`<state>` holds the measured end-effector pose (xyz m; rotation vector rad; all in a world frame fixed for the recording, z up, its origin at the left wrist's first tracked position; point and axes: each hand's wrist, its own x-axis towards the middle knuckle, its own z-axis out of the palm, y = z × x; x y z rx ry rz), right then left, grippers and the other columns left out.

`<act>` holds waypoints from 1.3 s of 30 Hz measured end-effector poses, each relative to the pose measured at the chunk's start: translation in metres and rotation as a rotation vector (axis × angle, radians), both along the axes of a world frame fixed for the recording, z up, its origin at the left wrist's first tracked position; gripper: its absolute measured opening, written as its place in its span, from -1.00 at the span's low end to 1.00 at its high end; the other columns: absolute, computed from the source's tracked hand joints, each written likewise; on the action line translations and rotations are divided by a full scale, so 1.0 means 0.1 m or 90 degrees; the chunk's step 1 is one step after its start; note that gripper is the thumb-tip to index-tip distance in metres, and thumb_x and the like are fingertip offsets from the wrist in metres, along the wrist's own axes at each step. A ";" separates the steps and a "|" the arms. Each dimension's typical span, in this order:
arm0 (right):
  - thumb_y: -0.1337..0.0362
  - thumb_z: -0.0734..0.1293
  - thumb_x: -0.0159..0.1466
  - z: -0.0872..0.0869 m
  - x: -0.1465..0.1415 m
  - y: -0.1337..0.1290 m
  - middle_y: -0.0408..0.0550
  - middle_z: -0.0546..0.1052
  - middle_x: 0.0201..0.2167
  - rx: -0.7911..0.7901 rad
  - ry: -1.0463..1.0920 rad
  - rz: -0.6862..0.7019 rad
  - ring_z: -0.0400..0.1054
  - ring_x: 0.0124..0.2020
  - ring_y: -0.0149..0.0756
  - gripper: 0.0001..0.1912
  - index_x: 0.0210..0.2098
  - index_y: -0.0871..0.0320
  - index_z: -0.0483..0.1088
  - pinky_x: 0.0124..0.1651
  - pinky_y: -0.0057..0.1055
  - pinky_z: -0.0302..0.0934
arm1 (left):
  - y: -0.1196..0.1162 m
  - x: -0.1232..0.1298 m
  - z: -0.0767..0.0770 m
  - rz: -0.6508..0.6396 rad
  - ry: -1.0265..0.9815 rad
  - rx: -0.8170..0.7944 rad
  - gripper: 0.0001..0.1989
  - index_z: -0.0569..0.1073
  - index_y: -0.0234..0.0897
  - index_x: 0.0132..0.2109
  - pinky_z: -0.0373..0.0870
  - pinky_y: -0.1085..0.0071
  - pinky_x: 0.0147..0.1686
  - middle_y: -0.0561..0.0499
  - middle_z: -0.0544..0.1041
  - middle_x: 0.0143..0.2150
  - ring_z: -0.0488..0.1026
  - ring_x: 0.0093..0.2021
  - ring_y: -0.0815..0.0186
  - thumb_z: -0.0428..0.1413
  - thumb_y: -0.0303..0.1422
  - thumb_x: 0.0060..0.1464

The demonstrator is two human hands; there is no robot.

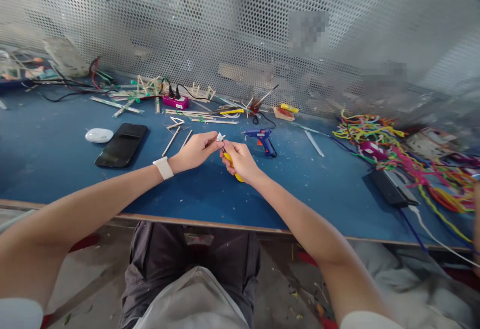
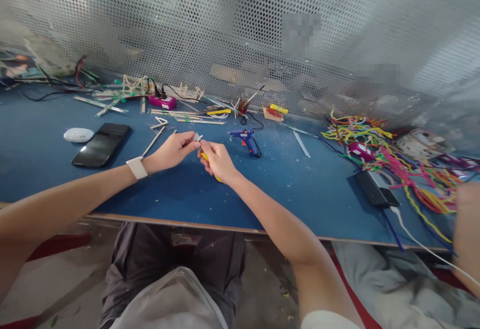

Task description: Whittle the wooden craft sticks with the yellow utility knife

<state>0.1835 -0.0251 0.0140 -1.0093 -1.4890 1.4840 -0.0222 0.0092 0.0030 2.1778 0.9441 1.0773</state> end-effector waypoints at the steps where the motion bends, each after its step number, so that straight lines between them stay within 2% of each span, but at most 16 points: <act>1: -0.38 0.41 0.53 0.00 -0.01 -0.01 -0.34 0.27 -0.68 0.000 0.002 -0.007 0.07 -0.77 -0.50 -0.33 -0.34 0.08 0.38 -0.72 -0.55 0.01 | 0.00 0.01 0.00 0.000 -0.011 -0.003 -0.52 0.26 -0.15 -0.33 0.02 0.39 -0.44 0.19 0.21 -0.50 0.11 -0.48 0.36 0.12 -0.01 0.52; 10: -0.44 0.39 0.51 0.00 -0.07 -0.05 -0.32 0.28 -0.68 0.025 0.001 -0.043 0.08 -0.77 -0.50 -0.30 -0.34 0.07 0.37 -0.72 -0.54 0.00 | -0.06 0.07 0.02 0.012 -0.066 -0.019 -0.43 0.26 -0.16 -0.36 -0.01 0.40 -0.48 0.20 0.17 -0.52 0.05 -0.49 0.38 0.15 0.09 0.52; 23: -0.49 0.36 0.49 -0.07 -0.09 -0.07 -0.33 0.28 -0.66 0.068 0.013 -0.061 0.10 -0.76 -0.51 -0.27 -0.33 0.07 0.38 -0.72 -0.51 0.00 | -0.16 0.14 -0.01 0.046 -0.106 -0.038 -0.55 0.37 -0.20 -0.34 0.08 0.41 -0.46 0.13 0.35 -0.50 0.19 -0.48 0.37 0.15 -0.07 0.52; 29: -0.54 0.36 0.45 -0.05 -0.14 -0.12 -0.33 0.27 -0.66 0.090 0.031 -0.085 0.09 -0.77 -0.51 -0.23 -0.35 0.07 0.39 -0.72 -0.50 -0.01 | -0.20 0.15 0.00 0.047 -0.131 -0.057 -0.51 0.39 -0.19 -0.32 0.08 0.40 -0.47 0.11 0.40 -0.49 0.19 -0.49 0.37 0.15 0.02 0.53; 35: -0.55 0.35 0.46 -0.05 -0.16 -0.12 -0.33 0.26 -0.66 0.072 0.046 -0.096 0.08 -0.77 -0.51 -0.23 -0.34 0.06 0.36 -0.72 -0.49 0.00 | -0.19 0.15 0.01 0.047 -0.154 -0.022 -0.43 0.38 -0.20 -0.35 0.04 0.40 -0.48 0.16 0.27 -0.51 0.12 -0.50 0.38 0.16 0.11 0.54; 39: -0.53 0.30 0.50 -0.05 -0.15 -0.14 -0.33 0.26 -0.65 0.114 0.014 -0.092 0.10 -0.75 -0.50 -0.24 -0.33 0.06 0.36 -0.69 -0.50 0.03 | -0.19 0.13 0.01 0.035 -0.146 -0.023 -0.46 0.37 -0.19 -0.31 0.05 0.41 -0.48 0.15 0.29 -0.47 0.15 -0.48 0.38 0.15 0.09 0.55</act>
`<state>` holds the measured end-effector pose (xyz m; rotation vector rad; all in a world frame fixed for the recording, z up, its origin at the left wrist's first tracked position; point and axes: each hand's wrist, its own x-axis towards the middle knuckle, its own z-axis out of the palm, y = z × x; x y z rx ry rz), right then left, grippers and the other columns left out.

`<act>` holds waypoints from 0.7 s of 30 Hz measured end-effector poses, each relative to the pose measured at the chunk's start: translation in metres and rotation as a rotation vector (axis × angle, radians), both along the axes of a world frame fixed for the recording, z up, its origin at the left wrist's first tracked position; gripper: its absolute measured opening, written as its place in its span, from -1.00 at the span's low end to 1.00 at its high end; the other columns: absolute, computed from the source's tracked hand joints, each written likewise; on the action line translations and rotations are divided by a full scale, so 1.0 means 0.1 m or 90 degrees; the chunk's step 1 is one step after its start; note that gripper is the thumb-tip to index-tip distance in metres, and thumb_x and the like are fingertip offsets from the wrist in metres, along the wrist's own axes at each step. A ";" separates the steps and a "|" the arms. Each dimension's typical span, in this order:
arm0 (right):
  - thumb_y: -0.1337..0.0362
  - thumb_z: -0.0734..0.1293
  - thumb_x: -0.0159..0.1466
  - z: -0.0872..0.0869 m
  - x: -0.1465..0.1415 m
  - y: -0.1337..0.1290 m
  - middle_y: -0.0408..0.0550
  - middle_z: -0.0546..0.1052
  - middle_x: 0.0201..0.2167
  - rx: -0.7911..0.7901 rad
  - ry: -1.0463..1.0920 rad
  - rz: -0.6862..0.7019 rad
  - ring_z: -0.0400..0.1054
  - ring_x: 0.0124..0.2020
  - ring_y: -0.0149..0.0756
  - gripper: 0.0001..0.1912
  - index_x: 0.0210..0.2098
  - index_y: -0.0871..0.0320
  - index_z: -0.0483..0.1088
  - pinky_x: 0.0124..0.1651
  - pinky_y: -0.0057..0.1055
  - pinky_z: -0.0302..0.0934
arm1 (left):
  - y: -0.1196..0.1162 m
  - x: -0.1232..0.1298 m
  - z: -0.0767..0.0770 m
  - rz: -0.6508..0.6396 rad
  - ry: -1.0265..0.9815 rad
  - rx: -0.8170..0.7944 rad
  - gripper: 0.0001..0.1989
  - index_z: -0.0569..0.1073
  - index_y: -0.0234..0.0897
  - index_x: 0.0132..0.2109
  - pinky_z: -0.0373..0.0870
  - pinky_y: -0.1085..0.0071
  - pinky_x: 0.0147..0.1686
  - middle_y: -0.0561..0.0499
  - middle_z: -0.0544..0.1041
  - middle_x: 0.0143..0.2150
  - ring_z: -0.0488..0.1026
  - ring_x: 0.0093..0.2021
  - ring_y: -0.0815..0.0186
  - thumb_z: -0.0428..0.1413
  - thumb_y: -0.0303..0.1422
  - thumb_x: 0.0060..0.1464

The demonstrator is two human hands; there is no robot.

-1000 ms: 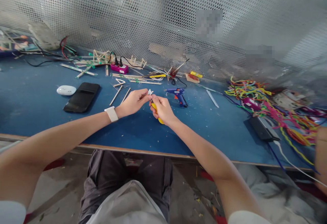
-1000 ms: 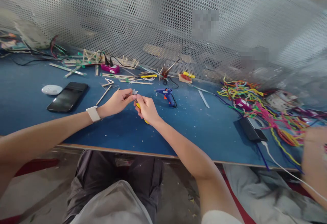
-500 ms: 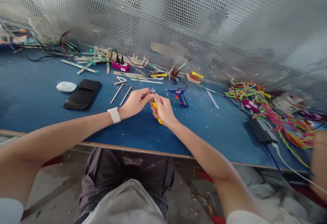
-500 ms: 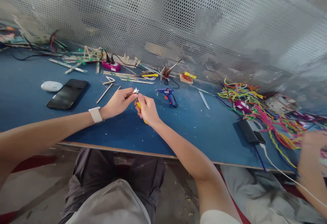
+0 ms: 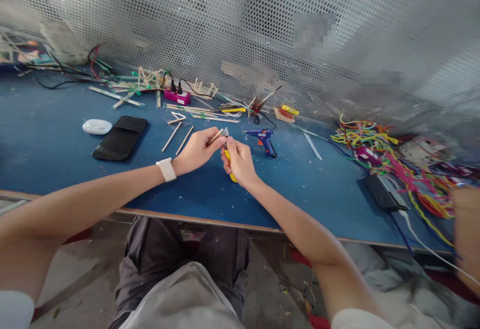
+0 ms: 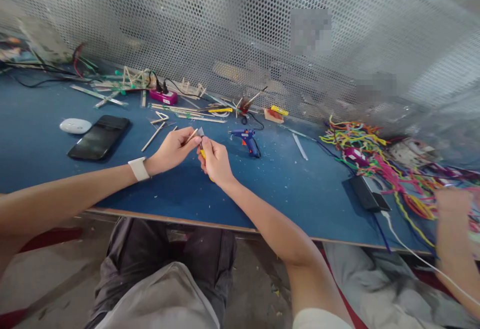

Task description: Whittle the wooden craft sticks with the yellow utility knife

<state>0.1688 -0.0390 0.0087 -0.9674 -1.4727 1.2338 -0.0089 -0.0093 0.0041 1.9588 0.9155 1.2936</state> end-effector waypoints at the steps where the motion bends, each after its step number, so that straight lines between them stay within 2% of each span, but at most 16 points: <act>1: -0.52 0.29 0.51 0.00 0.01 0.00 -0.32 0.27 -0.65 0.014 -0.010 0.003 0.11 -0.74 -0.50 -0.24 -0.33 0.06 0.37 -0.68 -0.50 0.04 | 0.00 -0.01 0.00 -0.003 0.004 -0.002 -0.48 0.36 -0.19 -0.30 0.06 0.41 -0.48 0.15 0.29 -0.47 0.15 -0.48 0.38 0.15 0.08 0.55; 6: -0.51 0.31 0.51 0.05 0.15 0.07 -0.27 0.30 -0.66 0.071 -0.081 0.046 0.16 -0.69 -0.46 -0.23 -0.36 0.08 0.41 -0.64 -0.49 0.05 | 0.01 -0.04 -0.01 0.020 0.072 0.034 -0.54 0.24 -0.16 -0.32 0.06 0.40 -0.46 0.18 0.21 -0.48 0.13 -0.49 0.38 0.11 -0.08 0.57; 10: -0.51 0.31 0.51 0.09 0.26 0.14 -0.27 0.30 -0.66 0.062 -0.121 0.104 0.16 -0.68 -0.45 -0.23 -0.36 0.08 0.42 -0.63 -0.48 0.02 | 0.03 -0.08 0.00 0.011 0.138 0.072 -0.61 0.24 -0.15 -0.31 0.07 0.39 -0.44 0.17 0.24 -0.51 0.21 -0.51 0.37 0.07 -0.20 0.56; 13: -0.49 0.32 0.52 0.09 0.27 0.15 -0.28 0.29 -0.67 0.048 -0.124 0.120 0.15 -0.69 -0.46 -0.24 -0.36 0.08 0.41 -0.64 -0.49 0.01 | 0.05 -0.11 0.00 -0.005 0.166 0.098 -0.65 0.26 -0.15 -0.28 0.08 0.38 -0.43 0.16 0.27 -0.51 0.26 -0.52 0.35 0.05 -0.22 0.56; 16: -0.50 0.32 0.52 0.07 0.25 0.16 -0.30 0.28 -0.68 0.033 -0.105 0.122 0.12 -0.71 -0.48 -0.24 -0.36 0.08 0.41 -0.65 -0.49 0.01 | 0.08 -0.12 -0.01 -0.005 0.168 0.120 -0.64 0.23 -0.14 -0.30 0.07 0.38 -0.44 0.18 0.23 -0.54 0.22 -0.55 0.36 0.05 -0.23 0.55; 21: -0.50 0.34 0.50 0.01 0.21 0.17 -0.32 0.27 -0.69 0.015 -0.071 0.109 0.08 -0.74 -0.49 -0.24 -0.36 0.08 0.41 -0.68 -0.50 0.00 | 0.09 -0.12 -0.01 0.013 0.162 0.107 -0.60 0.24 -0.15 -0.34 0.08 0.38 -0.44 0.17 0.23 -0.55 0.21 -0.54 0.36 0.08 -0.21 0.55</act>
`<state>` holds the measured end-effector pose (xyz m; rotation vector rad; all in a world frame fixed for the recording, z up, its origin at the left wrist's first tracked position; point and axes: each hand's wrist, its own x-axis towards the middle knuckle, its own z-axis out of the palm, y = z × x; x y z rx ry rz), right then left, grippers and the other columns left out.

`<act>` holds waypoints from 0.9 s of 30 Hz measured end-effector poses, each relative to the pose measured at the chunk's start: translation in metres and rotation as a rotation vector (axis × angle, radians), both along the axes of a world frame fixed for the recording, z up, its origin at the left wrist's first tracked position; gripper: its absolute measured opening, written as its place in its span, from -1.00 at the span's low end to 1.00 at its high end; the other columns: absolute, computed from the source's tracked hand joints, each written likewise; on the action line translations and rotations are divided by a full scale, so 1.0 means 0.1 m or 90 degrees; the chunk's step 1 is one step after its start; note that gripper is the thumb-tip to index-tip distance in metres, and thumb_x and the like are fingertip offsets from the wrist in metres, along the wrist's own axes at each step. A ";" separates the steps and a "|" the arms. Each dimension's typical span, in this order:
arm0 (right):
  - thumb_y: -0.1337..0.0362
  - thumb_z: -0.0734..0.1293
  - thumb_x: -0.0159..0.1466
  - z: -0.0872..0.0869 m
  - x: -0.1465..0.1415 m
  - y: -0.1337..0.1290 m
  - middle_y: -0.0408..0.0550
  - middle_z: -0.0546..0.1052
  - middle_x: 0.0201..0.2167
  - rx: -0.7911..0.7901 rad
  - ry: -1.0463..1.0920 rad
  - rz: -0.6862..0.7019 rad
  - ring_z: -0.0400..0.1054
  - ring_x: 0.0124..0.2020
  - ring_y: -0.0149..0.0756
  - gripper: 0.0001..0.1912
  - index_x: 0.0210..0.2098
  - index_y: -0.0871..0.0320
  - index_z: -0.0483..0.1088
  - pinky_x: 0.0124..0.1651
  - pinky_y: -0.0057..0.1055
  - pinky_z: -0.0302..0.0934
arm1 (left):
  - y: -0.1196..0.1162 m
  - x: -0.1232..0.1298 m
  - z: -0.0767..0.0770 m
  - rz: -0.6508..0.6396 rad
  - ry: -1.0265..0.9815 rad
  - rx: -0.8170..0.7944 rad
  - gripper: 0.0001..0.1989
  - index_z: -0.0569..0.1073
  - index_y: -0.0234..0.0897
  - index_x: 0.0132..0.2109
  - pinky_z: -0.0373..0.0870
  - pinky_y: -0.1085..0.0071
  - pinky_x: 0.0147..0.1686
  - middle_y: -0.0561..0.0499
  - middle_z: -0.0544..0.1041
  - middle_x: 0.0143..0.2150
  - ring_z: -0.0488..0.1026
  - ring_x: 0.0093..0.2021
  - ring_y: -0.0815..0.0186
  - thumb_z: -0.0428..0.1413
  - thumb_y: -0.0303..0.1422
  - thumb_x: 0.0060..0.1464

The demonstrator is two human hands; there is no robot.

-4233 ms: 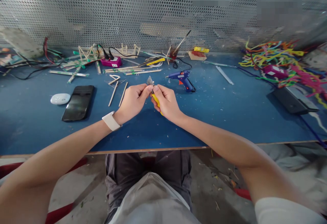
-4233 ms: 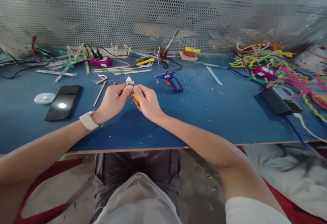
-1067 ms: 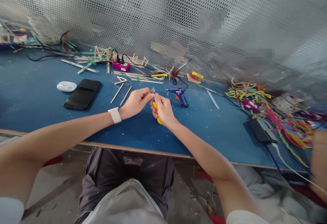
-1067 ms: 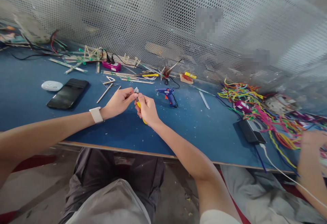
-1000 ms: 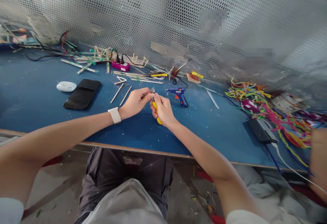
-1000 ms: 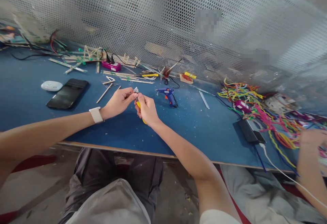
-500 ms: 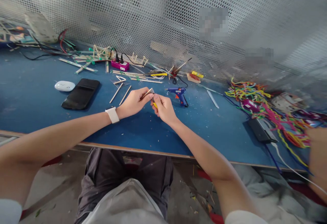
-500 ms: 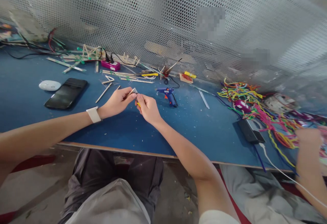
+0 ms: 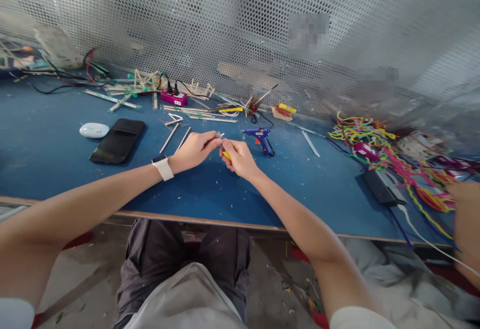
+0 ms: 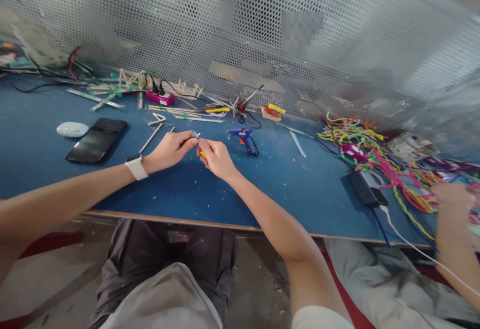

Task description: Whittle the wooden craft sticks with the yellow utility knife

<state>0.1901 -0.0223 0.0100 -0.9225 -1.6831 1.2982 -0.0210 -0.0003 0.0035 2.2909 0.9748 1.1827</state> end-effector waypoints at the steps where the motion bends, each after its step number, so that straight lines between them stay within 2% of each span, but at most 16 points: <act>1: -0.50 0.34 0.50 -0.01 0.00 0.00 -0.31 0.27 -0.69 -0.003 0.001 -0.005 0.08 -0.73 -0.49 -0.24 -0.36 0.08 0.40 -0.68 -0.50 0.00 | 0.00 0.00 0.00 0.001 -0.001 -0.007 -0.59 0.25 -0.16 -0.34 0.07 0.38 -0.44 0.17 0.24 -0.55 0.21 -0.54 0.36 0.08 -0.20 0.55; 19: -0.55 0.32 0.47 -0.01 -0.05 -0.03 -0.31 0.27 -0.68 -0.013 0.021 -0.027 0.07 -0.74 -0.49 -0.21 -0.36 0.07 0.39 -0.68 -0.48 -0.01 | -0.03 0.03 0.00 0.046 -0.024 -0.042 -0.52 0.39 -0.21 -0.40 0.03 0.35 -0.44 0.16 0.23 -0.56 0.15 -0.50 0.37 0.10 -0.13 0.55; 27: -0.56 0.30 0.48 -0.02 -0.14 -0.11 -0.31 0.25 -0.67 0.019 0.042 -0.090 0.06 -0.71 -0.48 -0.20 -0.36 0.07 0.39 -0.67 -0.47 -0.02 | -0.06 0.06 0.03 0.059 -0.039 -0.029 -0.44 0.32 -0.20 -0.43 0.04 0.35 -0.45 0.16 0.23 -0.57 0.13 -0.51 0.37 0.09 -0.04 0.57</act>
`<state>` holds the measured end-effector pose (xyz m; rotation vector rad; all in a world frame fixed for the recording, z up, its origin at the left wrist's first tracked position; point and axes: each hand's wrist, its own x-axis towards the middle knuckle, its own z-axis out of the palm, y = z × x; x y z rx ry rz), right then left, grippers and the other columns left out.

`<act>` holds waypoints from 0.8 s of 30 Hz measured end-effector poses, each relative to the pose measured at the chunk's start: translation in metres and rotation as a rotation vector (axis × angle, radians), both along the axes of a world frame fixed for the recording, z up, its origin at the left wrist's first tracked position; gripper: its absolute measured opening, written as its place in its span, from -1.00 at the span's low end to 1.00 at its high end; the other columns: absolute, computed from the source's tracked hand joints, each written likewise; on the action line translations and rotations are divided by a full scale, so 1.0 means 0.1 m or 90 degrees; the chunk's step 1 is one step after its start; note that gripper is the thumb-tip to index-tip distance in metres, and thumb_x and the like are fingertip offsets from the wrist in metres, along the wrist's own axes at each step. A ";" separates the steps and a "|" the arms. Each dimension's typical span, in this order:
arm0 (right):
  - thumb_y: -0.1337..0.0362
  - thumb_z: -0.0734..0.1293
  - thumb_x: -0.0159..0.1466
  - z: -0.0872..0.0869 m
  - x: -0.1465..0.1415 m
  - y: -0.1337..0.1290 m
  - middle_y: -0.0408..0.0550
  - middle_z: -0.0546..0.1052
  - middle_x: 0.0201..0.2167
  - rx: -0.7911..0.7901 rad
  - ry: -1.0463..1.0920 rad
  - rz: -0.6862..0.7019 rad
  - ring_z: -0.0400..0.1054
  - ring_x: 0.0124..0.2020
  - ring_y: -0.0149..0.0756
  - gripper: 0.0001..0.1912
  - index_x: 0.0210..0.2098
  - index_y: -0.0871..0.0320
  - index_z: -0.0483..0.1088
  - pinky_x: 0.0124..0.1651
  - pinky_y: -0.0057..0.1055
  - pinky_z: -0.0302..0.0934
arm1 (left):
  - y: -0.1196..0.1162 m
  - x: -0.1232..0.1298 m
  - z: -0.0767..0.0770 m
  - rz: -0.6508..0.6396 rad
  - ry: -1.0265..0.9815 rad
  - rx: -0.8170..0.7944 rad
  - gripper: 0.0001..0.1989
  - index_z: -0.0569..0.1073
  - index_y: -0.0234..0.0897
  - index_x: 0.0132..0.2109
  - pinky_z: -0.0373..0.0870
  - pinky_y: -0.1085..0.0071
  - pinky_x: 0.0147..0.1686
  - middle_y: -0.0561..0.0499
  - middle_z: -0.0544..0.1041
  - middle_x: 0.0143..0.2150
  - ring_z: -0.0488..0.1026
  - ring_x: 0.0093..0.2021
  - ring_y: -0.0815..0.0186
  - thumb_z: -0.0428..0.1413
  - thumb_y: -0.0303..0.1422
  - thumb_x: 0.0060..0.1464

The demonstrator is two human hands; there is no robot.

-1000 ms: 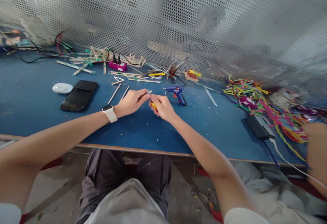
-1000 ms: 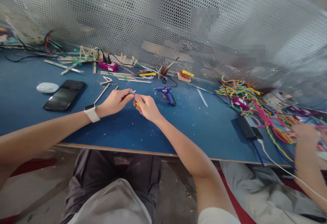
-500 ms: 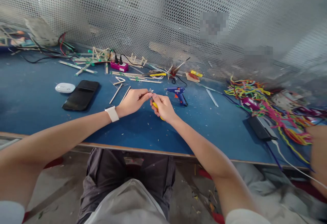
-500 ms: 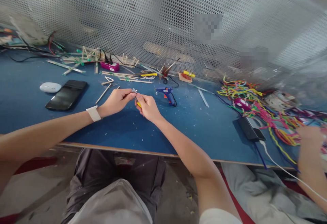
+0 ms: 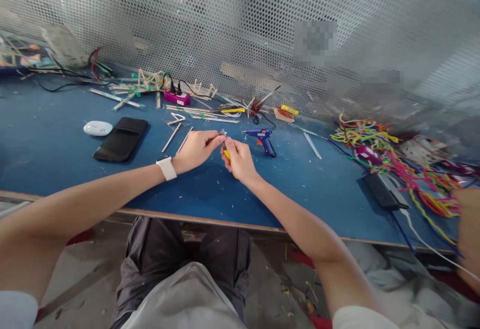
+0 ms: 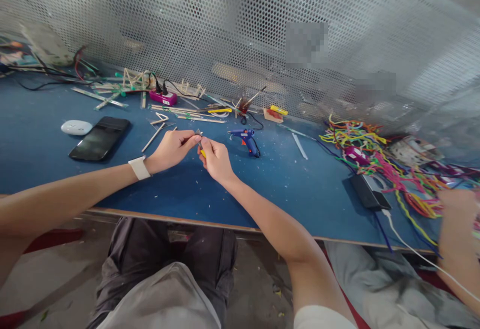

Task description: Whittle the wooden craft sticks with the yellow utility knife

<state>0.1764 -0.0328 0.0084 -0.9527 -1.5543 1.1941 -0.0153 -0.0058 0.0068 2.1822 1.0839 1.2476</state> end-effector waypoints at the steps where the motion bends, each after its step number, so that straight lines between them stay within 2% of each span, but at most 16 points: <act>1: -0.56 0.29 0.48 0.00 -0.01 -0.01 -0.31 0.24 -0.67 0.004 -0.002 -0.007 0.06 -0.71 -0.48 -0.20 -0.36 0.06 0.39 -0.67 -0.47 -0.02 | 0.00 0.00 0.01 0.001 0.000 0.000 -0.43 0.32 -0.20 -0.43 0.04 0.35 -0.44 0.16 0.24 -0.57 0.14 -0.51 0.37 0.08 -0.03 0.58; 6: -0.53 0.27 0.51 -0.02 -0.01 -0.04 -0.28 0.26 -0.65 0.025 -0.022 -0.025 0.11 -0.69 -0.46 -0.22 -0.35 0.06 0.39 -0.65 -0.46 0.00 | -0.02 0.02 0.02 0.000 -0.004 -0.003 -0.44 0.33 -0.20 -0.42 0.03 0.35 -0.45 0.15 0.25 -0.58 0.15 -0.52 0.37 0.09 -0.04 0.58; 16: -0.57 0.26 0.49 0.01 -0.06 -0.06 -0.29 0.28 -0.65 0.027 0.001 -0.029 0.11 -0.72 -0.47 -0.20 -0.34 0.05 0.37 -0.66 -0.44 0.01 | -0.03 0.04 0.02 0.011 -0.017 0.010 -0.44 0.22 -0.18 -0.45 0.01 0.34 -0.46 0.15 0.21 -0.58 0.13 -0.52 0.38 0.09 -0.09 0.56; 24: -0.55 0.27 0.51 0.01 -0.04 -0.07 -0.29 0.26 -0.64 0.013 -0.007 -0.021 0.10 -0.72 -0.47 -0.22 -0.35 0.04 0.36 -0.67 -0.46 0.01 | 0.01 -0.05 0.07 -0.053 0.047 0.036 -0.60 0.28 -0.16 -0.34 0.07 0.36 -0.44 0.16 0.25 -0.56 0.20 -0.54 0.35 0.07 -0.16 0.54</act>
